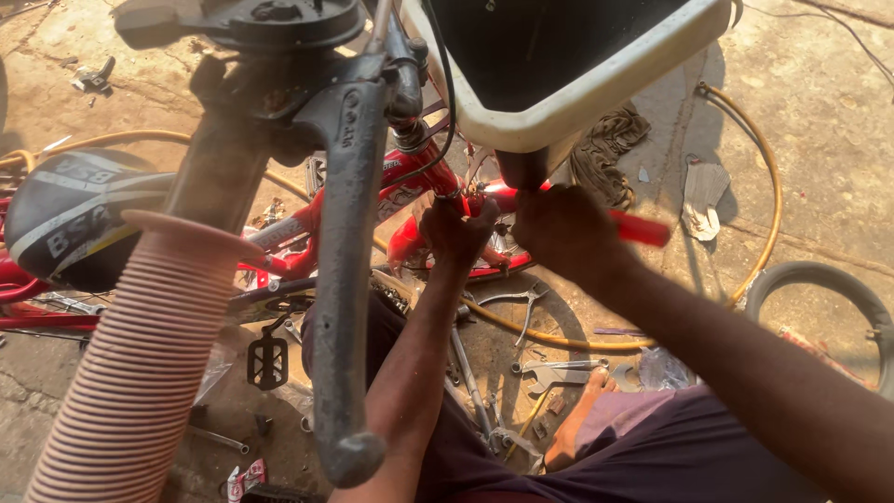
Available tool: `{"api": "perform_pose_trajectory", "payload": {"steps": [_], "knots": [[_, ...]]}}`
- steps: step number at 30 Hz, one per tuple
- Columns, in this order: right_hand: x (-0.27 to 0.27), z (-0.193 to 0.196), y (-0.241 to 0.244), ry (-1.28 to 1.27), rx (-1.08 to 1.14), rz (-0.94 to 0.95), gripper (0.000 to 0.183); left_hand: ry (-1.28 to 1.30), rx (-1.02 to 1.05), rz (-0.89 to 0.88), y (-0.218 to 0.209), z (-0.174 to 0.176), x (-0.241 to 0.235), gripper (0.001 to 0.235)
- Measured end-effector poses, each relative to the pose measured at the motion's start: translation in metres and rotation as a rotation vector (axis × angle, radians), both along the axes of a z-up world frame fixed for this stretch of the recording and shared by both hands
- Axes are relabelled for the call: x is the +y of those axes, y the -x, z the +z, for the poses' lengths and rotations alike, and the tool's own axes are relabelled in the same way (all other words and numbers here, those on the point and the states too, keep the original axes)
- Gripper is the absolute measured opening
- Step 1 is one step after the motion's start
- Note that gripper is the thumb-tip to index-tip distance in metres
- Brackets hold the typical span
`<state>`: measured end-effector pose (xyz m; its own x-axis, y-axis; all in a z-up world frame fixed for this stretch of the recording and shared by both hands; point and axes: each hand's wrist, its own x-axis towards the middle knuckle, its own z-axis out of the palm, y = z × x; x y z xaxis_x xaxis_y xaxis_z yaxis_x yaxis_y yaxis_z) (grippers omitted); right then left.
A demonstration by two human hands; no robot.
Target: The person is repairing a red bicycle while sitting on the ground. They use a screwdriver to adjust the front fork area and handle small metal parts from a container, working on the wheel and brake assembly.
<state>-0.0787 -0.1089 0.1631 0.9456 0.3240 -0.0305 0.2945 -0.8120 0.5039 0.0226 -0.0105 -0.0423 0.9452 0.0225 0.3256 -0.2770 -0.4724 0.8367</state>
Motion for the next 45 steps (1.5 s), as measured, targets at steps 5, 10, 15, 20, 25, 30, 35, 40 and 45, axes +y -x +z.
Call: {"api": "perform_pose_trajectory", "payload": {"steps": [5, 10, 15, 20, 25, 30, 35, 40, 45], "knots": [[0.097, -0.022, 0.008, 0.515, -0.210, -0.231, 0.019, -0.206, -0.074, 0.042, -0.029, -0.030, 0.006, 0.050], [0.039, -0.019, -0.018, -0.040, 0.144, -0.102, 0.018, -0.218, -0.114, 0.012, -0.019, -0.020, 0.005, 0.041], [-0.019, 0.008, -0.019, -0.184, 0.123, -0.036, 0.013, -0.016, -0.121, -0.055, 0.001, 0.021, 0.018, 0.035], [0.027, 0.007, -0.013, 0.045, 0.073, -0.071, 0.012, -0.028, -0.113, -0.026, -0.006, 0.016, 0.013, 0.039], [0.040, -0.008, -0.013, 0.027, 0.114, -0.088, 0.011, -0.131, -0.180, -0.004, -0.010, -0.005, 0.017, 0.039], [-0.036, -0.012, -0.023, -0.170, 0.176, -0.035, 0.019, 0.015, -0.150, -0.031, -0.003, -0.002, 0.017, 0.040], [-0.021, -0.046, -0.028, -0.501, 0.029, 0.085, 0.013, -0.165, -0.359, -0.064, -0.015, 0.000, 0.024, 0.041], [-0.048, -0.084, -0.011, -0.803, 0.007, -0.143, 0.022, -0.061, -0.346, -0.151, -0.017, 0.003, 0.029, 0.046], [-0.093, -0.183, 0.040, -1.411, 0.378, -0.554, 0.020, 0.061, -0.306, -0.148, 0.004, 0.029, 0.032, 0.041]]}}
